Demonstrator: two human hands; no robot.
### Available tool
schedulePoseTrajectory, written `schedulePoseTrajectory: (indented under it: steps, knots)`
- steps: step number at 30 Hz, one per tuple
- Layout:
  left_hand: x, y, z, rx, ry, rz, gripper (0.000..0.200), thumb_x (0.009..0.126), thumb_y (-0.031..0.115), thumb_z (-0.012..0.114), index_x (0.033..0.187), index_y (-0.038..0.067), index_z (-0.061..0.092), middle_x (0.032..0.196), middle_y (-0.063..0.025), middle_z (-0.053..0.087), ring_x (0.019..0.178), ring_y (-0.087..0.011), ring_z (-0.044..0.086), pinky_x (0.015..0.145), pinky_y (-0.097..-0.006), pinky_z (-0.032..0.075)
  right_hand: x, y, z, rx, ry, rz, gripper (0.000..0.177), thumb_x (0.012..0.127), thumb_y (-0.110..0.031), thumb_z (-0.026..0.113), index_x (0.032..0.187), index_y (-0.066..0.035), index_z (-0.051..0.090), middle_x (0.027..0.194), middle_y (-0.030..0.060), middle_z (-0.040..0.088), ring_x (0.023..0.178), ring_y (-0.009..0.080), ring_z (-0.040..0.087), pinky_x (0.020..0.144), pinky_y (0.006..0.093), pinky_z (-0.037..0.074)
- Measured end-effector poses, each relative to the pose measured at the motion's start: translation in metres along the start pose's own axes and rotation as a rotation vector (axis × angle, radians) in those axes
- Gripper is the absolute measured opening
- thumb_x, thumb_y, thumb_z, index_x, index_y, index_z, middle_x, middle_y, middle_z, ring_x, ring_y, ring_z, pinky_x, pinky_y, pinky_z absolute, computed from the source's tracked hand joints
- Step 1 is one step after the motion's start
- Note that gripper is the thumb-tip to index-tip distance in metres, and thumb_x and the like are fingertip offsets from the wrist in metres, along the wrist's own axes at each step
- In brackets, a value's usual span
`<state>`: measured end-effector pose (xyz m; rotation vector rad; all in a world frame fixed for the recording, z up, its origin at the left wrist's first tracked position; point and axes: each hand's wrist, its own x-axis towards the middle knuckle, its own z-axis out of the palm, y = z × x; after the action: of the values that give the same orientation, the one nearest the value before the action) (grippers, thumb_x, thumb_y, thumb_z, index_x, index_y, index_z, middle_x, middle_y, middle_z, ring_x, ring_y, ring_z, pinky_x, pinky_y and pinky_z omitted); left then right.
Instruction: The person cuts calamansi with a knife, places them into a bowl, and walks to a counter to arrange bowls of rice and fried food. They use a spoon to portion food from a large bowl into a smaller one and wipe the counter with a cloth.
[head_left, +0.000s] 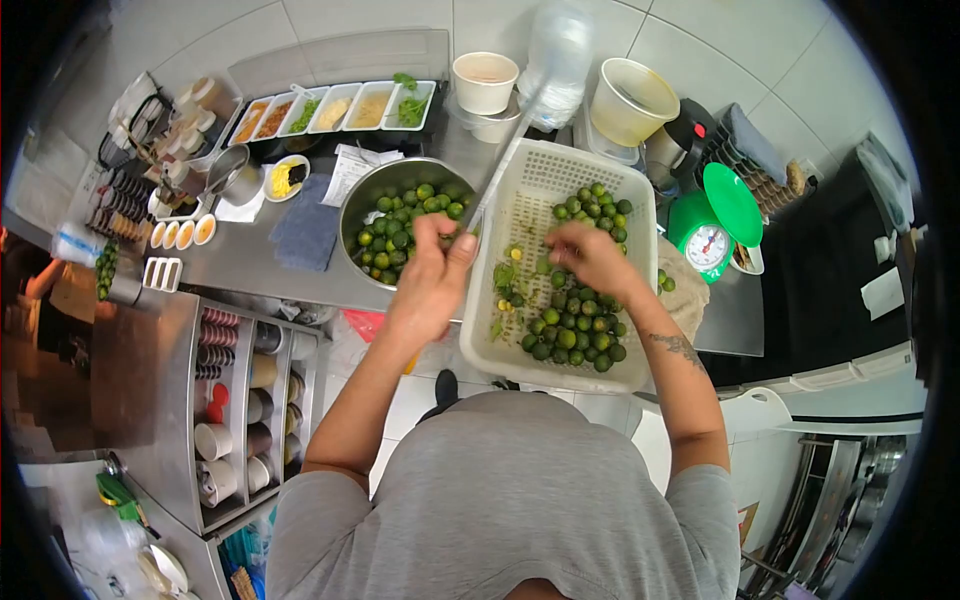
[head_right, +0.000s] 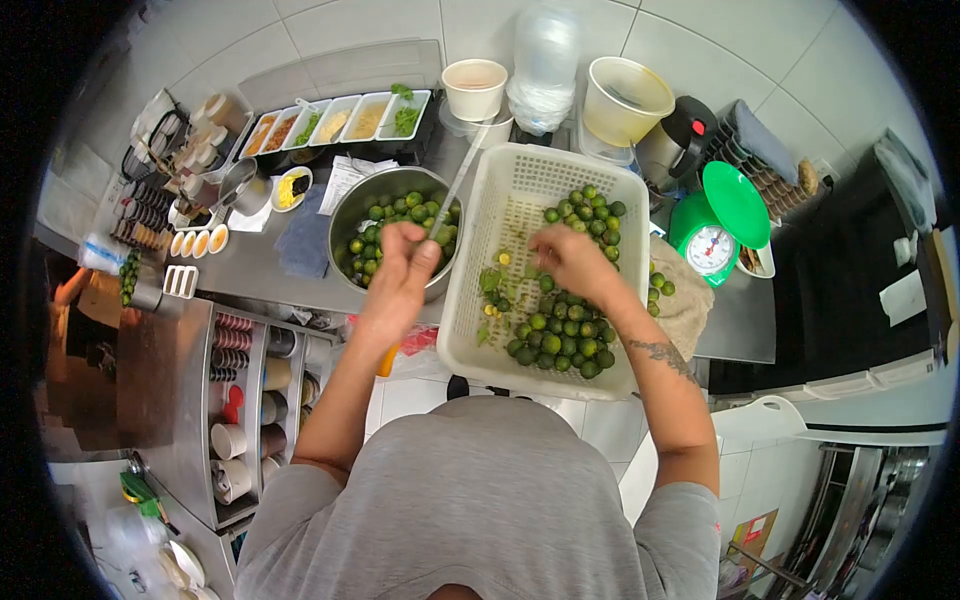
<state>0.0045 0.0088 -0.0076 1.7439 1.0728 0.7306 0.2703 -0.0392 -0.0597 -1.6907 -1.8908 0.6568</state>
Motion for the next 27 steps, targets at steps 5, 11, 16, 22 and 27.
schedulePoseTrajectory:
  steps: [5,11,16,22,27]
  knots:
    - [-0.001,-0.009,-0.016,-0.013,0.039,-0.071,0.044,0.098,0.039,0.035,0.126,0.005,0.033,0.102,-0.0243,0.06,0.098,-0.0359,0.058,0.09,-0.0405,0.041,-0.021,0.007,0.04,-0.53,-0.112,0.053,0.027,0.075,-0.01,0.068,0.1,-0.004,0.06,0.095,0.0126,0.058,0.092,0.0323,0.06,0.075,0.0403,0.051]
    - [-0.021,-0.004,-0.009,-0.17,-0.204,-0.011,0.052,0.099,0.043,0.033,0.136,0.007,0.03,0.118,-0.0236,0.053,0.106,-0.034,0.055,0.093,-0.0387,0.04,-0.023,-0.021,0.015,0.618,0.09,0.245,0.023,0.085,-0.003,0.062,0.107,-0.002,0.06,0.096,0.0046,0.06,0.089,0.0143,0.059,0.075,0.0281,0.049]
    - [-0.033,0.005,0.014,-0.203,-0.39,0.007,0.052,0.099,0.041,0.035,0.139,0.009,0.029,0.098,-0.0108,0.047,0.081,-0.0187,0.047,0.073,-0.0291,0.04,-0.03,-0.044,0.012,1.032,0.173,0.178,0.028,0.087,-0.001,0.06,0.115,0.0,0.057,0.1,0.0056,0.061,0.087,0.0116,0.059,0.076,0.0253,0.049]
    - [-0.043,0.008,0.024,0.024,-0.418,0.102,0.056,0.099,0.041,0.034,0.142,0.007,0.024,0.114,-0.0186,0.047,0.103,-0.0313,0.049,0.092,-0.0382,0.039,-0.037,-0.055,0.016,1.099,0.27,0.194,0.025,0.086,-0.002,0.062,0.11,0.002,0.056,0.101,0.006,0.061,0.086,0.0126,0.061,0.08,0.0282,0.051]
    - [-0.039,-0.008,0.036,-0.057,-0.372,0.228,0.059,0.099,0.046,0.033,0.145,0.01,0.023,0.102,-0.0124,0.05,0.088,-0.0239,0.052,0.078,-0.0328,0.042,-0.041,-0.065,0.018,1.061,0.223,0.194,0.026,0.086,-0.001,0.061,0.111,0.003,0.057,0.1,0.0079,0.064,0.088,0.0144,0.061,0.08,0.0282,0.051]
